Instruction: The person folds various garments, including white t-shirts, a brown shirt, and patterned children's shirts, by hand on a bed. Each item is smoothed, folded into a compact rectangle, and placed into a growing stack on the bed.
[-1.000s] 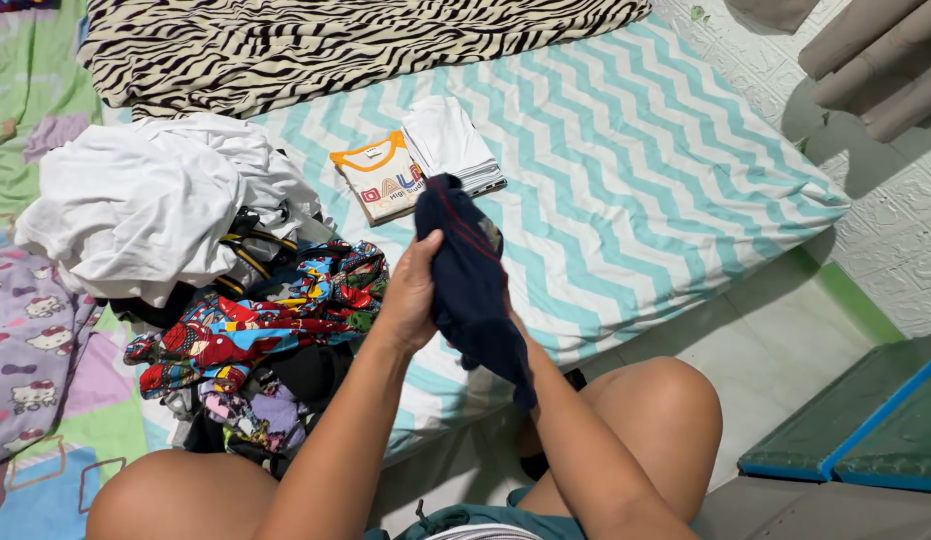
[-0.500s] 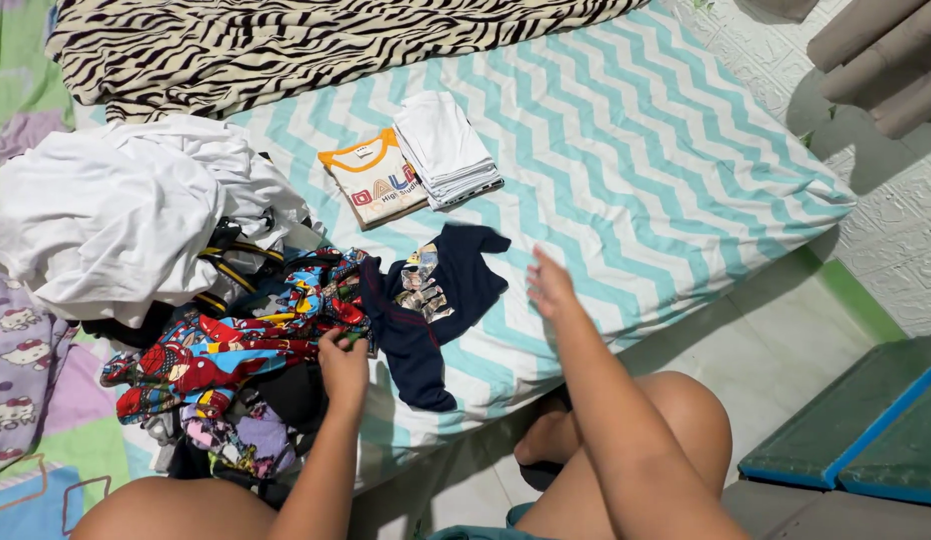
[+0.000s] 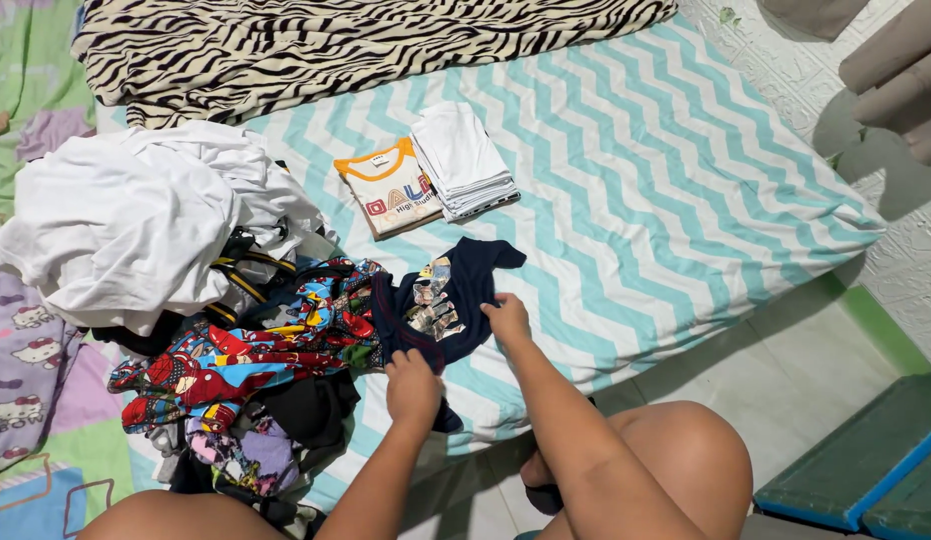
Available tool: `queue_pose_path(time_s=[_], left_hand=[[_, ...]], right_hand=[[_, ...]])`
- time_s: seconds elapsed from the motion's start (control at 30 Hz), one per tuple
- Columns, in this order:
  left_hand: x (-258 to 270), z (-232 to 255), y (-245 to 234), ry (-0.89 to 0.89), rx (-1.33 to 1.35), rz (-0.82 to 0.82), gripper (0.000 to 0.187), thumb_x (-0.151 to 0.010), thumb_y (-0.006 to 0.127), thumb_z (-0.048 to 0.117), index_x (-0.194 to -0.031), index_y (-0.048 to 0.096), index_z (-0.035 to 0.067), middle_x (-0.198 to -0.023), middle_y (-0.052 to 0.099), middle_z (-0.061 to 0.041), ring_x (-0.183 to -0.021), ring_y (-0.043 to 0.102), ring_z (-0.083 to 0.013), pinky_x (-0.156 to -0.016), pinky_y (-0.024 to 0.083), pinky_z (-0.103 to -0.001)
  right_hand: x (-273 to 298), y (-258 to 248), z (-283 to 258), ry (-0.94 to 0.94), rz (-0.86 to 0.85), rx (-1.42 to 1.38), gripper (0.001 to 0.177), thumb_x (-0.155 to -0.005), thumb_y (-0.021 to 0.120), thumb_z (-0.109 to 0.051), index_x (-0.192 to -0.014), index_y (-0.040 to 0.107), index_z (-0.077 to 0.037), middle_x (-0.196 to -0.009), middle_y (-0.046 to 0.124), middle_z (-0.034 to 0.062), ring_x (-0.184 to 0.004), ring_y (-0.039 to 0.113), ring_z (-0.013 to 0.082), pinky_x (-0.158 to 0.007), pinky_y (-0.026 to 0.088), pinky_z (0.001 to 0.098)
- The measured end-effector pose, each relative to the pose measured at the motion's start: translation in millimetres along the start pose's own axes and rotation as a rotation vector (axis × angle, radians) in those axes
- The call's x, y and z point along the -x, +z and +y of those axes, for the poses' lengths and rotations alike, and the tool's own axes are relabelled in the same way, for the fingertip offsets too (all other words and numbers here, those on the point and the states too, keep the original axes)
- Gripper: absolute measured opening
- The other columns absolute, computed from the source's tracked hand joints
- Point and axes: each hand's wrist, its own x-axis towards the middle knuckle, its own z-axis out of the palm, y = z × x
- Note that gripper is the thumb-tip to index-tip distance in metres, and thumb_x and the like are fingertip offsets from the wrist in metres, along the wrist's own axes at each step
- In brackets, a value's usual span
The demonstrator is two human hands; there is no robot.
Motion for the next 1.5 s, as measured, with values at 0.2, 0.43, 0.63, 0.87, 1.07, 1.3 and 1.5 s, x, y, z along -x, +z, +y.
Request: queue_pose_path(time_s=[0.2,0.43,0.63,0.87,1.07,1.3,1.5], left_hand=[[-65,-82,11,-0.250,1.344,0.277,0.028,-0.092,0.062,0.005,-0.119,0.063,-0.003,-0.103,0.067,-0.013,-0.089,0.062,-0.0199,-0.081,0.051,-0.033],[-13,-117,28,-0.507,1.099,0.263,0.044,-0.085,0.070,0.008,-0.125,0.056,-0.003,-0.106,0.068,-0.012,-0.092,0.064,-0.0179,-0.083,0.051,-0.030],[1,-132,28,-0.681,1.033,0.004,0.042,-0.082,0.081,0.021,-0.110,0.066,-0.006,-0.102,0.073,-0.014,-0.090,0.068,-0.0216,-0.082,0.052,-0.034],[-15,-108,-60,-0.454,1.474,-0.070,0.030,-0.092,0.076,0.022,-0.110,0.071,-0.001,-0.105,0.075,-0.009,-0.091,0.067,-0.0197,-0.083,0.051,-0.033],[-9,-68,-153,-0.119,1.881,0.265,0.021,-0.096,0.071,0.013,-0.115,0.070,0.003,-0.111,0.073,-0.004,-0.101,0.070,-0.0160,-0.098,0.056,-0.034],[11,-34,-224,0.249,1.932,0.401,0.013,-0.101,0.071,0.008,-0.112,0.069,0.002,-0.107,0.071,-0.005,-0.098,0.070,-0.0171,-0.096,0.059,-0.034],[-48,-24,-213,0.129,1.799,0.414,0.014,-0.099,0.076,0.007,-0.110,0.070,0.001,-0.103,0.072,-0.004,-0.088,0.068,-0.0134,-0.086,0.057,-0.030]], right_hand=[[-78,-52,9,0.201,-0.164,-1.123,0.021,-0.082,0.072,-0.009,-0.103,0.070,-0.005,-0.095,0.070,0.0077,-0.088,0.067,0.0222,-0.083,0.055,0.0374],[-93,-140,73,0.345,-0.227,-0.151,0.025,-0.076,0.075,-0.003,-0.097,0.065,0.006,-0.093,0.065,0.0176,-0.074,0.062,0.0294,-0.066,0.054,0.0466],[-59,-117,75,0.303,-0.145,-0.185,0.049,-0.074,0.088,-0.017,-0.108,0.068,0.012,-0.106,0.074,0.0216,-0.088,0.072,0.0306,-0.077,0.057,0.0410],[-24,-128,9,0.277,-0.322,-0.836,0.048,-0.078,0.080,-0.015,-0.117,0.065,0.009,-0.108,0.075,0.0170,-0.093,0.073,0.0282,-0.084,0.060,0.0430],[27,-181,-48,-0.241,0.058,-1.262,0.032,-0.091,0.079,-0.012,-0.118,0.066,0.001,-0.109,0.071,0.0064,-0.102,0.067,0.0183,-0.095,0.051,0.0325],[83,-260,-105,-0.524,0.144,-1.313,0.019,-0.092,0.077,-0.011,-0.106,0.068,-0.002,-0.101,0.071,0.0055,-0.094,0.068,0.0168,-0.088,0.055,0.0304],[22,-276,-100,-0.425,0.322,-0.973,0.020,-0.090,0.083,-0.010,-0.096,0.066,-0.002,-0.088,0.070,0.0044,-0.078,0.065,0.0131,-0.073,0.054,0.0263]])
